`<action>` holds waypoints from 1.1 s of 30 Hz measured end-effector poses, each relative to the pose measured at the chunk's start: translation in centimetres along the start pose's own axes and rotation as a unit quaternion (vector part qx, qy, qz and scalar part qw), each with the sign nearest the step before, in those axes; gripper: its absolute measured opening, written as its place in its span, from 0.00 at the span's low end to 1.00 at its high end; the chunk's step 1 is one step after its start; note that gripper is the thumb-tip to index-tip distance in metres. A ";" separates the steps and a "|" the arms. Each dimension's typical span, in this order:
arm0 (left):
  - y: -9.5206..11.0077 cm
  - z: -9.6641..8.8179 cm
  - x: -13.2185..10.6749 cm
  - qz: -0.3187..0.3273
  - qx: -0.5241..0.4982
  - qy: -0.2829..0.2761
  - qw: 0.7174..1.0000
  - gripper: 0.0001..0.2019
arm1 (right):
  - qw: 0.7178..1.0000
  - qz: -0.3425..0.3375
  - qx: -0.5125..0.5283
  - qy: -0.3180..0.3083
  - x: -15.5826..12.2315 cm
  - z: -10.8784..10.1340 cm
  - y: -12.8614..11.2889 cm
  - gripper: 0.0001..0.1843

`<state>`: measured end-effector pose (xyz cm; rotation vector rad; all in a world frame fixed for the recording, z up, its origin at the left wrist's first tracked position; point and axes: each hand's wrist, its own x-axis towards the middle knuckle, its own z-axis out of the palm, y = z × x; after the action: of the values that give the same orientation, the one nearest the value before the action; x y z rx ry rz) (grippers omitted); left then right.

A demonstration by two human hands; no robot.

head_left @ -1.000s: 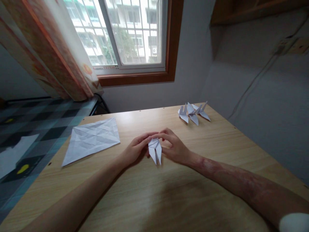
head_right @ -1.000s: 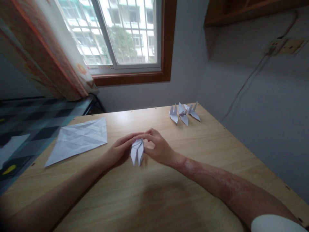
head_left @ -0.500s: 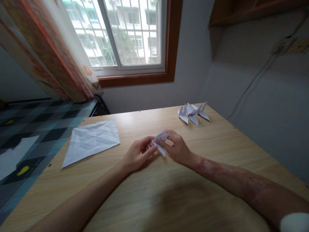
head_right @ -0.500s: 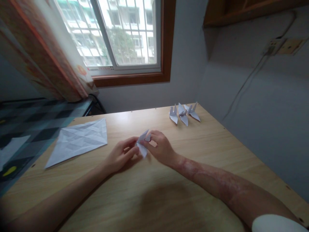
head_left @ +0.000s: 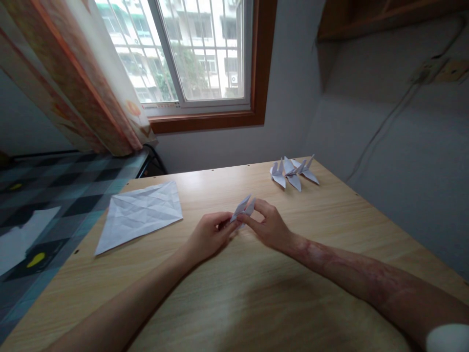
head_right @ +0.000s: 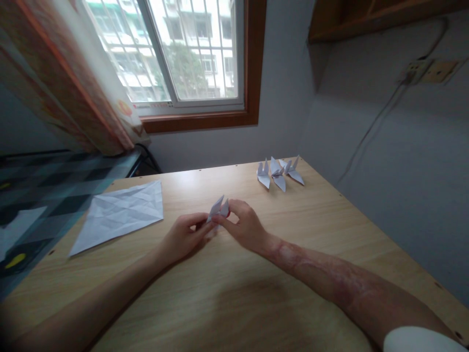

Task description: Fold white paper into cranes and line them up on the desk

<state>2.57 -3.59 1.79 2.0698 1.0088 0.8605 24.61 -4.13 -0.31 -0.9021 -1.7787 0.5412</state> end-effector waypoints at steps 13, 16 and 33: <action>-0.4 -0.4 0.0 -0.009 -0.065 0.004 0.998 0.24 | 0.981 0.097 0.160 -0.044 0.3 0.2 0.3 0.16; -0.5 -0.4 0.1 -0.012 -0.072 -0.001 0.997 0.23 | 0.968 0.126 0.211 -0.051 0.3 0.4 0.7 0.17; 0.0 0.0 0.2 -0.085 -0.248 -0.060 0.963 0.23 | 0.941 0.147 0.277 -0.126 0.0 0.3 0.1 0.25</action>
<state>2.61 -3.43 1.84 1.5677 0.7940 0.7912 24.41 -4.04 -0.48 -0.7167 -1.5838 1.3269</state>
